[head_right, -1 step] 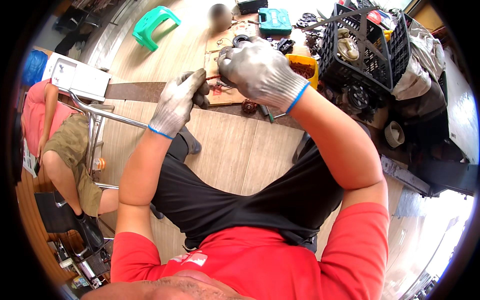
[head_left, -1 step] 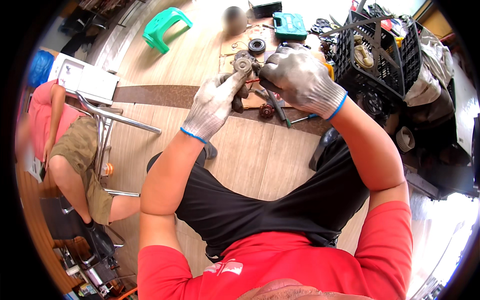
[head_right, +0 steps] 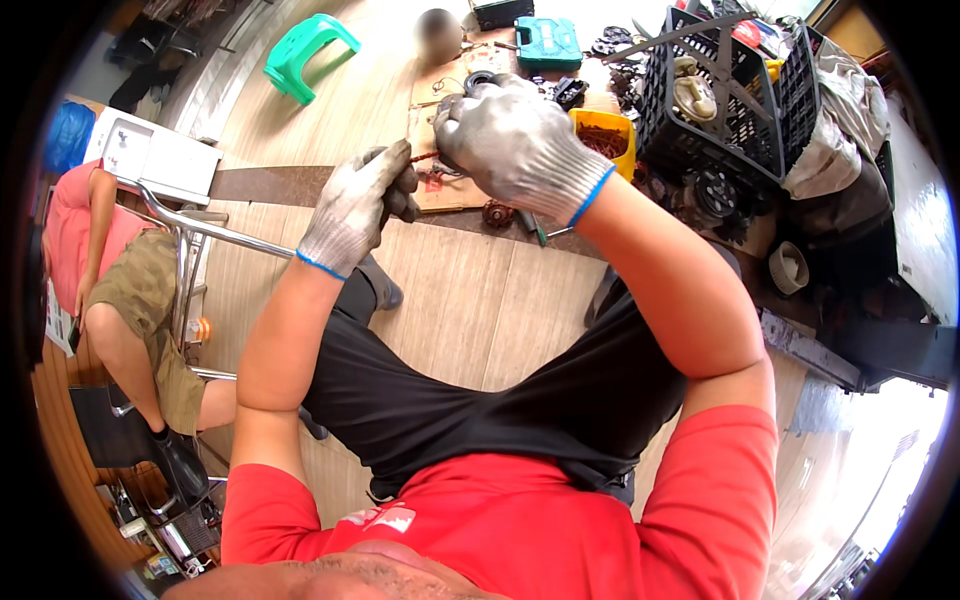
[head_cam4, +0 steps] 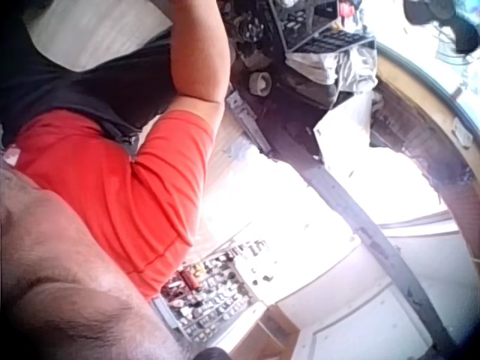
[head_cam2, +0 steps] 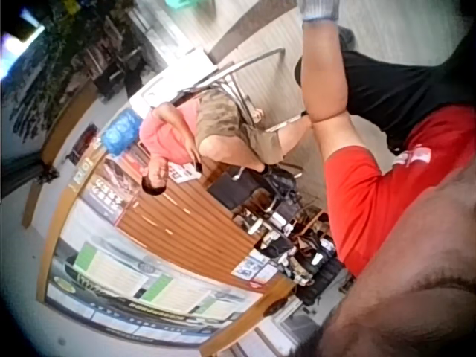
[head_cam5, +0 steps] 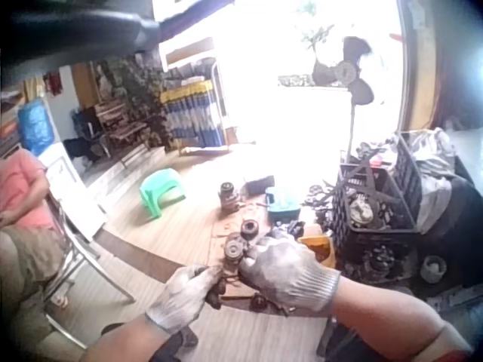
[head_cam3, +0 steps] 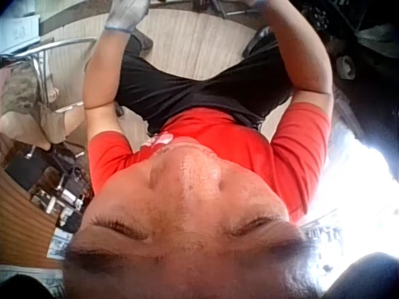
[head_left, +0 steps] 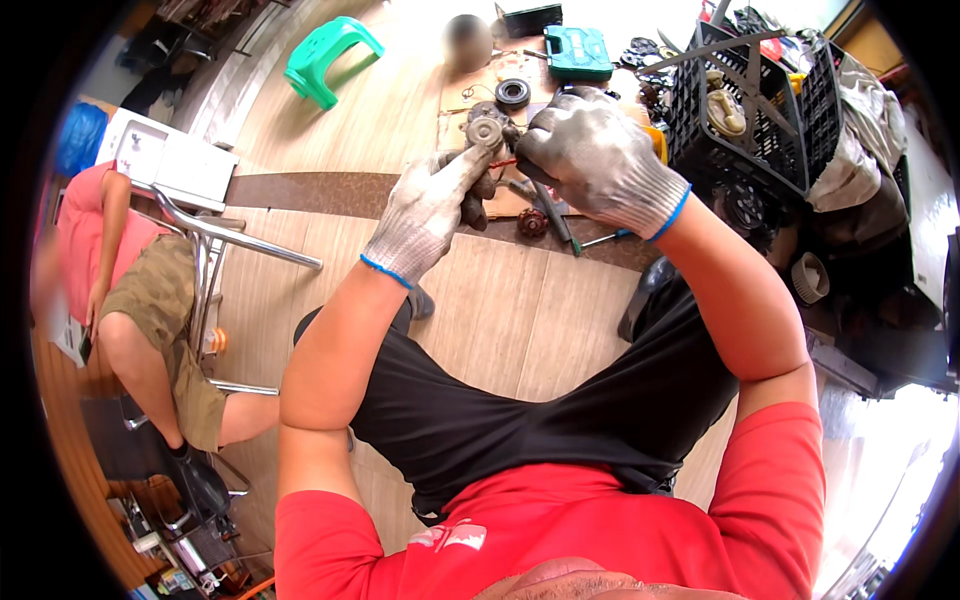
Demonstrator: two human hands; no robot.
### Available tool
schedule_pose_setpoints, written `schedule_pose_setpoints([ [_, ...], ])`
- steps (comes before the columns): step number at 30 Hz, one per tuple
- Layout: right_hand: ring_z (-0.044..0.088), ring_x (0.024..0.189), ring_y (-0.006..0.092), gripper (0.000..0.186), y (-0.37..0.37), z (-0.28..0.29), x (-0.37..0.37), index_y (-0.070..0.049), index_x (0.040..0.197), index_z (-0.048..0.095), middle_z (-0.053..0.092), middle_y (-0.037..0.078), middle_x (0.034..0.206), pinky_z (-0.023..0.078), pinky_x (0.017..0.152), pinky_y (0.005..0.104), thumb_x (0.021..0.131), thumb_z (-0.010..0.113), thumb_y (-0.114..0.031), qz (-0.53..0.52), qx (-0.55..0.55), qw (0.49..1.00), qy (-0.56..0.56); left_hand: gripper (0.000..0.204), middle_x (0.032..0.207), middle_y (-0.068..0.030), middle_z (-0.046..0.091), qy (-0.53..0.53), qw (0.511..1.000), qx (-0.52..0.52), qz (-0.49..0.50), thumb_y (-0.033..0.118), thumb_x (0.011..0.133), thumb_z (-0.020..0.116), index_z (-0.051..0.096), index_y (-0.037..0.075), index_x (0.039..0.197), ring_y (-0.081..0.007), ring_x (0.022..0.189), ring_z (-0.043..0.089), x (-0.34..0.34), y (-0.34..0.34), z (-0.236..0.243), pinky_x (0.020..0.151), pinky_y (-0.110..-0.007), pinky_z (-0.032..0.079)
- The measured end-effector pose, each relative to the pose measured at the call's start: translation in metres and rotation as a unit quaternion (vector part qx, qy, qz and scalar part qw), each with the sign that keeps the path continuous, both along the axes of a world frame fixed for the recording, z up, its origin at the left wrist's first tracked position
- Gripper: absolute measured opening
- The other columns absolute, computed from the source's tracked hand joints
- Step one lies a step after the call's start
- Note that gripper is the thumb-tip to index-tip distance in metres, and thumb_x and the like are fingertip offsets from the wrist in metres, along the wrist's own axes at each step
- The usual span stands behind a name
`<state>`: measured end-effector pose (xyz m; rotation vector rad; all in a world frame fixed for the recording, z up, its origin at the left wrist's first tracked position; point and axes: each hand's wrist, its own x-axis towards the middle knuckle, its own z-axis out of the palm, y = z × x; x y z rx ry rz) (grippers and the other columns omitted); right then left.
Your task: The person sits on the floor and uses a small tool to scrape and clean a mechanical component held in their gloved hands. They repeatedly rotate the part to access different surfaces while another person sits nearby.
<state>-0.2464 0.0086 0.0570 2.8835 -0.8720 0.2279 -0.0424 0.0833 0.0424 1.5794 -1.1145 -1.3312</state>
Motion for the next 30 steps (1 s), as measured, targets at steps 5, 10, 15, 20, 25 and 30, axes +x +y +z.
schedule_pose_setpoints([
  [5,0.07,0.102,0.0268,0.022,-0.002,-0.008,-0.001,-0.005,0.109,0.067,0.073,0.011,0.103,0.053,0.092,0.0418,0.09,0.062,-0.013,0.012,-0.008,0.998,-0.059,0.039,0.076,-0.0043,0.06,-0.001,0.999,-0.033,-0.014,0.041,0.102,0.062,0.063,0.006,0.086,-0.0147,0.061,0.062,0.006,-0.001,-0.003,0.059,-0.029,0.048],
  [10,0.07,0.103,0.0268,0.019,-0.001,-0.009,-0.004,-0.007,0.104,0.07,0.073,0.011,0.103,0.054,0.091,0.0412,0.089,0.066,-0.018,0.001,-0.068,0.996,-0.06,0.038,0.076,-0.0045,0.06,0.009,1.0,0.0,-0.016,0.039,0.103,0.061,0.062,0.005,0.086,-0.0152,0.061,0.06,0.005,-0.001,0.003,0.06,-0.03,0.049],
  [15,0.071,0.1,0.0272,0.018,-0.005,-0.01,-0.004,-0.007,0.1,0.07,0.073,0.01,0.097,0.055,0.09,0.0409,0.089,0.066,-0.02,0.046,-0.095,0.99,-0.091,0.038,0.076,-0.0041,0.06,0.04,0.996,-0.058,-0.046,0.038,0.104,0.059,0.063,0.004,0.087,-0.0158,0.062,0.062,0.019,-0.002,-0.01,0.06,-0.031,0.049],
  [20,0.071,0.094,0.0271,0.018,-0.002,-0.002,-0.006,-0.006,0.098,0.069,0.072,0.01,0.096,0.055,0.088,0.0398,0.093,0.064,-0.022,0.016,-0.025,0.999,-0.038,0.028,0.076,-0.0098,0.067,-0.118,0.977,-0.168,-0.06,0.026,0.102,0.063,0.066,0.001,0.091,-0.0225,0.063,0.064,0.013,-0.002,-0.004,0.064,-0.034,0.052],
  [25,0.068,0.088,0.032,0.025,-0.006,-0.01,-0.011,-0.007,0.098,0.072,0.07,0.01,0.09,0.054,0.078,0.0429,0.092,0.069,-0.031,0.025,0.018,0.995,-0.091,0.012,0.075,-0.0147,0.067,-0.435,0.749,-0.49,-0.099,0.014,0.088,0.075,0.07,0.003,0.089,-0.0334,0.066,0.065,0.012,-0.006,-0.01,0.063,-0.038,0.051],
  [30,0.066,0.087,0.0339,0.028,-0.01,-0.017,-0.013,-0.006,0.096,0.073,0.069,0.011,0.089,0.052,0.075,0.0448,0.09,0.072,-0.033,0.059,0.043,0.985,-0.159,0.011,0.07,-0.0134,0.064,-0.465,0.727,-0.496,-0.098,0.014,0.086,0.076,0.07,0.004,0.088,-0.0321,0.065,0.063,0.012,-0.005,-0.011,0.062,-0.04,0.049],
])
